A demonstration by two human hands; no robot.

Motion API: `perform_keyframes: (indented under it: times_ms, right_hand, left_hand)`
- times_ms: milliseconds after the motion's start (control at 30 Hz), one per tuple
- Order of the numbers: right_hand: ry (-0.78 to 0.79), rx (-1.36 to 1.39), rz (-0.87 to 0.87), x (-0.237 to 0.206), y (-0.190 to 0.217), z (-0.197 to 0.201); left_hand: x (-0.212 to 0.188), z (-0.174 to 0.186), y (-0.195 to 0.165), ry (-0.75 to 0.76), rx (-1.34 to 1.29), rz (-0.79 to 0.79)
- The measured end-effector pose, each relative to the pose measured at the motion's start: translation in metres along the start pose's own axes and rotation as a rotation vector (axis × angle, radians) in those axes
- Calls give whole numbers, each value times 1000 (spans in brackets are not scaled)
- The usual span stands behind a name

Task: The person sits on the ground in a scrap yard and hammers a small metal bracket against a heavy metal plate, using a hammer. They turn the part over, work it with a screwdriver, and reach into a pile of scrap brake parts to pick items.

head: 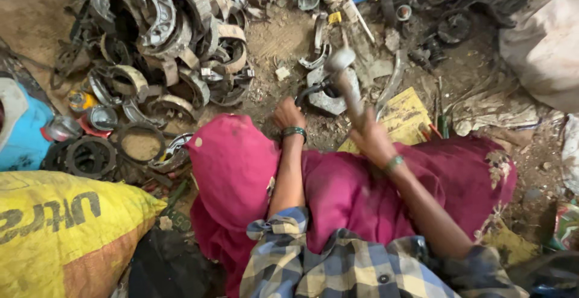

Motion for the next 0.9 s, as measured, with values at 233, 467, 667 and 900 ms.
perform_keyframes:
  times_ms: [233,467,667,900]
  right_hand:
    - [-102,33,43,-5,-23,-11]
    - [-442,28,411,-40,14,51]
    - [-28,218,-79,-5,-21,-16]
    - [-156,180,5,-14,-16,11]
  left_hand:
    - [2,6,-2,50,2,8]
    - [0,0,3,47,36,15]
    - [3,6,2,-11,-15,-29]
    - [8,19,-8,41,63,40]
Point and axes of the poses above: each hand's wrist, its own x-axis towards the middle knuckle, its own z-axis out of the back of the hand, y = z × x, the point moved 3 cm from there along x, towards the middle knuckle, and after that the axes turned 3 degrees about z, right-handed, at the moved point
